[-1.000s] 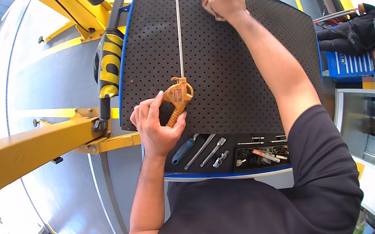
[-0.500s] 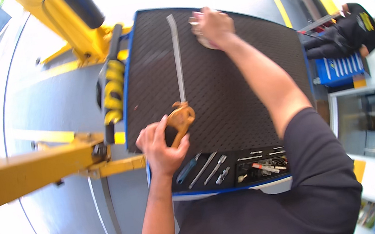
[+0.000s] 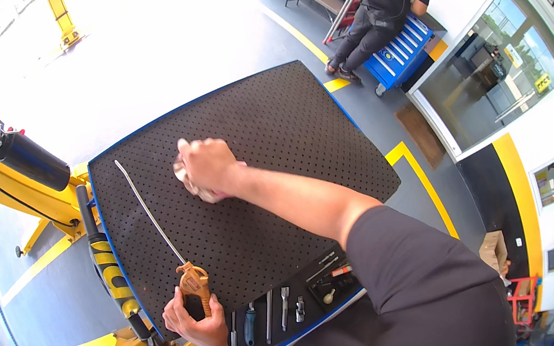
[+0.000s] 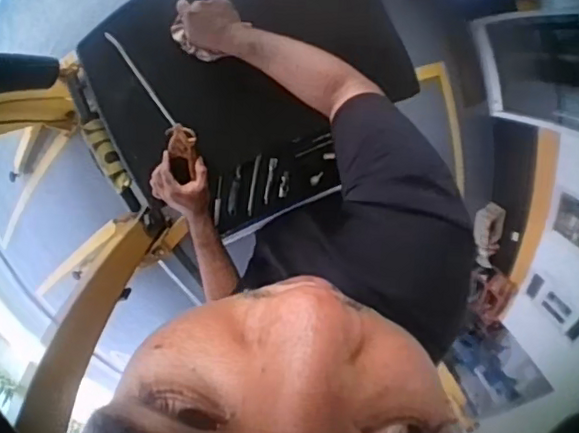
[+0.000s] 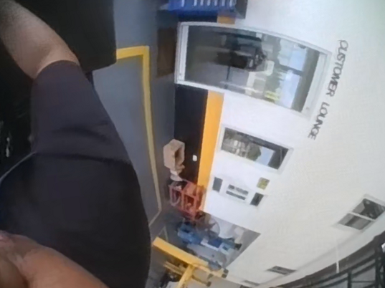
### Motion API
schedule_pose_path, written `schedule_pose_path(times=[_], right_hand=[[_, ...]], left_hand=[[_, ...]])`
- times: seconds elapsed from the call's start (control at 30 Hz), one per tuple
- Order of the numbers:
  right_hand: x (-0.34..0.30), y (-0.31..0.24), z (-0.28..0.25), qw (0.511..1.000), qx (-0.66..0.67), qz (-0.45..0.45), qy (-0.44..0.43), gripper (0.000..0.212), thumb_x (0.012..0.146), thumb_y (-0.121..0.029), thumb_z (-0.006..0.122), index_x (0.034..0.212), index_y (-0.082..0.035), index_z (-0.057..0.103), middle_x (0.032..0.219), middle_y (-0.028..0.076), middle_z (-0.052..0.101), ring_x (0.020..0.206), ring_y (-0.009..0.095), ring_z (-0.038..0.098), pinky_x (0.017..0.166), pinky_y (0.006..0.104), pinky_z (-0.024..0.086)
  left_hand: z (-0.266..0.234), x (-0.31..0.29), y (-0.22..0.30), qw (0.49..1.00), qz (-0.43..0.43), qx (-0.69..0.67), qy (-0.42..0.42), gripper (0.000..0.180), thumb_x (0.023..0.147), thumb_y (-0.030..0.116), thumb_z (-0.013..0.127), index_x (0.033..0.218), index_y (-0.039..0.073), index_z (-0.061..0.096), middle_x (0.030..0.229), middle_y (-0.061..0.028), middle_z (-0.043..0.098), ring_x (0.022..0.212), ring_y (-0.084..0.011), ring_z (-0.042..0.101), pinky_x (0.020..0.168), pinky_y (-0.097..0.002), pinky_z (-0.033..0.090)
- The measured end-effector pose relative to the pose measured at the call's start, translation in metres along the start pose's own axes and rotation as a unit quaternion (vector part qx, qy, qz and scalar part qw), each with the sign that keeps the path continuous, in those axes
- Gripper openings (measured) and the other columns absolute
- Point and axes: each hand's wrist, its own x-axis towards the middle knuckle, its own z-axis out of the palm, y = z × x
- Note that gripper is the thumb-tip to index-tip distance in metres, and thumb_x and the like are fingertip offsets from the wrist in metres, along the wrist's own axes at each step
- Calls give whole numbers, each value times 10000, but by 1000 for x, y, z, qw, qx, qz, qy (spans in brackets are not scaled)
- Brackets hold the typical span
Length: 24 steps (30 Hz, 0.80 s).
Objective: The person opens a tool chest drawer, wipes several hand tools with a cloth, and places them back into the drawer. The person then wipes the top surface of the tool chest and returns a grease gun to its position.
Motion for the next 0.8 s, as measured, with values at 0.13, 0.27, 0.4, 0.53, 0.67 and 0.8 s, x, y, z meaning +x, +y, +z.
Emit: schedule_pose_path(times=[0.13,0.27,0.4,0.53,0.67,0.8], right_hand=[[80,7,-2,991,-29,132,19,297,1035,-276,592,1217,-42,620,1080,155,775,1015,288,785,840,414,636],[-4,-8,-7,998,24,41,-31,246,1057,-285,559,1165,-74,625,1030,162,785,1013,337,775,846,449,625],[-109,24,-3,994,55,20,97,200,1057,-275,557,1058,-99,652,892,131,779,817,352,781,720,497,633],[2,53,4,987,-18,111,117,248,1044,-285,548,1079,-48,613,1012,206,776,937,421,767,846,538,612],[80,64,-23,970,16,238,43,407,1036,-366,552,1264,-41,644,1142,167,781,1088,341,764,969,437,606],[-5,38,0,994,-5,108,30,312,1061,-331,516,1122,-45,627,978,231,774,984,415,767,866,518,617]], left_hand=[[-2,6,3,1000,8,-27,-10,714,668,236,844,1330,43,661,1143,-132,645,1132,-351,598,1068,-509,402],[-2,7,0,1000,-1,-9,1,717,665,265,878,1320,63,670,1146,-102,644,1108,-315,603,1060,-477,394],[-9,4,2,1000,-7,-20,16,707,654,245,877,1306,69,671,1120,-89,634,1063,-299,592,1037,-461,396],[-6,5,2,999,-13,-43,2,705,650,251,880,1301,75,673,1114,-86,631,1070,-295,589,1030,-457,396],[-2,9,4,999,1,-35,0,694,667,271,873,1302,74,672,1118,-83,632,1075,-298,588,1034,-455,393],[-6,5,4,1000,-11,-28,-10,668,682,270,871,1288,72,671,1135,-91,639,1098,-305,594,1040,-463,395]])
